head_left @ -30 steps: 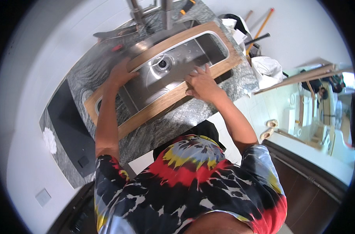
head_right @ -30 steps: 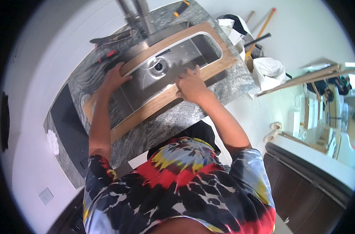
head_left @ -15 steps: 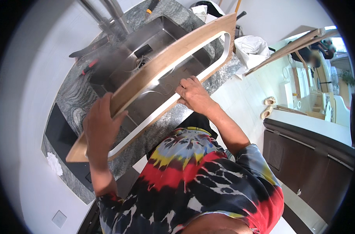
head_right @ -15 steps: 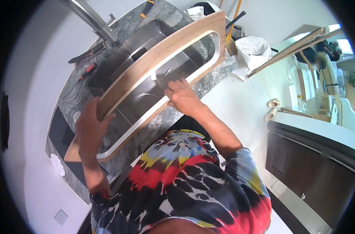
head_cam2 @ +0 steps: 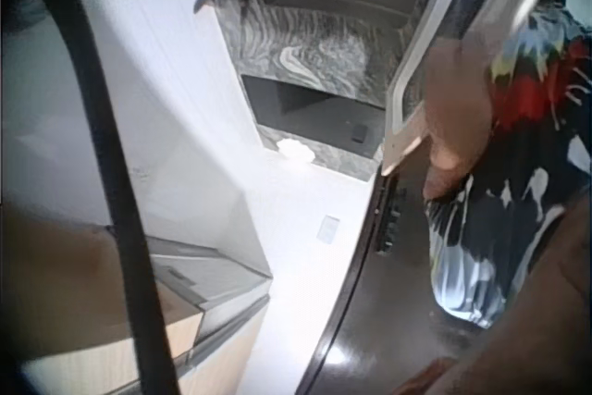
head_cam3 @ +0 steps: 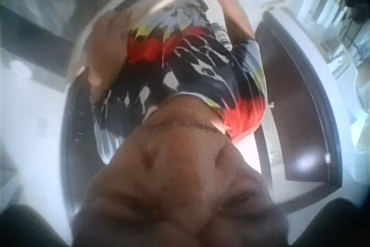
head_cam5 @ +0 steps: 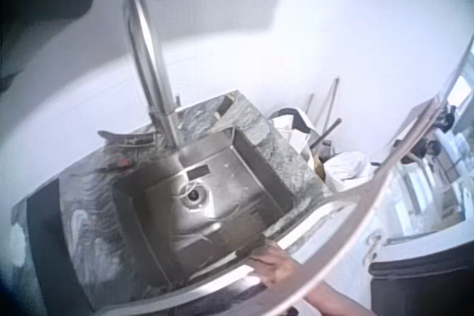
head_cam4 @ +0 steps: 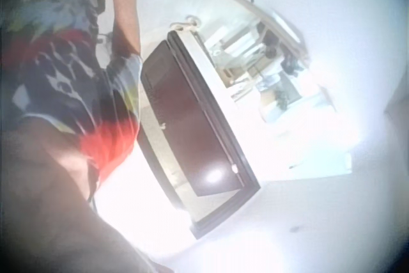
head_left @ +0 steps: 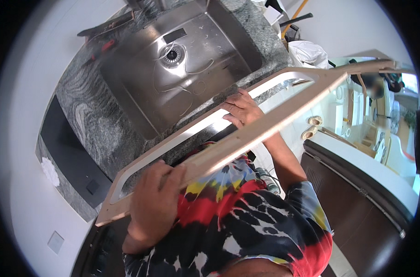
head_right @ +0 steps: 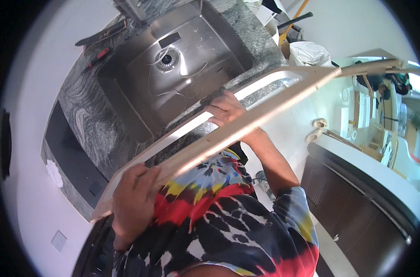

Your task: The person fits a wooden frame around a stainless steel sink, then moves to a living area where several people are assembling white furniture. They handle wooden panels and frames, aligning and positioning them while others work nearby.

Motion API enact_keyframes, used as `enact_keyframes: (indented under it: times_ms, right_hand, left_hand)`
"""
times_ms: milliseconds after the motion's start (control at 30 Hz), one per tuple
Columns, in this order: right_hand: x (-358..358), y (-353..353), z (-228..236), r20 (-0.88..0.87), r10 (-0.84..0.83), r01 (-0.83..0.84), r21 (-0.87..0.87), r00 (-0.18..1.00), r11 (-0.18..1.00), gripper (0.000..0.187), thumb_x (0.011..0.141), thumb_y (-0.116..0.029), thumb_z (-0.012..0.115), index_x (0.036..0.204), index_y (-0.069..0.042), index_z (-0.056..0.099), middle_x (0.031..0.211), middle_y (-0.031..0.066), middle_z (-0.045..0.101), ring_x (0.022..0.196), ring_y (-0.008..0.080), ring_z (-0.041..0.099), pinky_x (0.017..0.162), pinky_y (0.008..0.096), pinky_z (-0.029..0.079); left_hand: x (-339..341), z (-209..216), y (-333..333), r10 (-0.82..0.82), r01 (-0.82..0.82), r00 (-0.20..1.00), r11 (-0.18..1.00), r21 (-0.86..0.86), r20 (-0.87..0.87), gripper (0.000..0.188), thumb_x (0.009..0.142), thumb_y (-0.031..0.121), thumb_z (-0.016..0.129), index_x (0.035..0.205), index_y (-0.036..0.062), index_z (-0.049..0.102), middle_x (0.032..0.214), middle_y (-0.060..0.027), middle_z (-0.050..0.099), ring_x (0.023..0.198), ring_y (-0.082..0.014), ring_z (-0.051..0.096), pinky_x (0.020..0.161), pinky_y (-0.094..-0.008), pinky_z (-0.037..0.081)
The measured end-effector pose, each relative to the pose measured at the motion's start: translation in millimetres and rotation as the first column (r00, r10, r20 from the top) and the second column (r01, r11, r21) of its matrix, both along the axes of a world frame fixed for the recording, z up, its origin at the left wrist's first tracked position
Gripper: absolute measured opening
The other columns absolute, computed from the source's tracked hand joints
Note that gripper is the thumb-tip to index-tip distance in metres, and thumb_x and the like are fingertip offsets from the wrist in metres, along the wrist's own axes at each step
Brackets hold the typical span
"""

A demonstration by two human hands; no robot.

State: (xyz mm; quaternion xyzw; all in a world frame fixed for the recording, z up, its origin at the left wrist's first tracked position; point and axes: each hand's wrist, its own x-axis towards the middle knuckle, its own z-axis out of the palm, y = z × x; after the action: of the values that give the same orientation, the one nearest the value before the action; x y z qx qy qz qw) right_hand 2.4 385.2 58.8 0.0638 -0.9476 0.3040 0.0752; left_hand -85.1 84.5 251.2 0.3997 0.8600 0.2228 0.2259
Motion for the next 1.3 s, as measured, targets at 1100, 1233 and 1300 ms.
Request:
enact_keyframes:
  times_ms: [1100,1233,1300]
  right_hand:
    - [-61.8,18.6,86.2,-0.199,-0.226,0.173,-0.251,0.954,0.952,0.029,0.085,-0.016,0.076,0.112,-0.004,0.072,0.111,0.0123,0.070,0.114,0.0314,0.063,0.105,0.0514,0.043]
    - [18.2,43.2,209.1,-0.577,-0.312,0.111,-0.357,0.755,0.928,0.027,0.092,-0.023,0.066,0.108,-0.003,0.068,0.101,0.0142,0.069,0.090,0.0236,0.066,0.085,0.0385,0.052]
    - [48.9,54.8,270.9,-0.800,-0.059,-0.235,-0.245,0.598,0.941,0.029,0.099,-0.027,0.056,0.121,-0.009,0.059,0.102,0.0058,0.063,0.081,0.0165,0.061,0.080,0.0343,0.050]
  left_hand:
    - [-262.7,-201.9,48.9,0.413,-0.393,0.887,0.910,0.128,-0.210,0.055,0.080,0.028,0.080,0.127,0.0013,0.065,0.123,-0.0206,0.067,0.119,-0.0359,0.062,0.101,-0.0431,0.048]
    - [-170.3,-198.3,73.8,0.270,-0.206,0.940,0.936,0.286,-0.208,0.062,0.081,0.039,0.079,0.128,0.0029,0.063,0.129,-0.0201,0.063,0.123,-0.0380,0.058,0.104,-0.0454,0.045]
    - [-112.4,-186.0,91.9,0.099,-0.067,0.986,0.971,0.228,-0.132,0.064,0.081,0.044,0.078,0.129,0.0038,0.062,0.128,-0.0194,0.064,0.120,-0.0371,0.059,0.103,-0.0453,0.046]
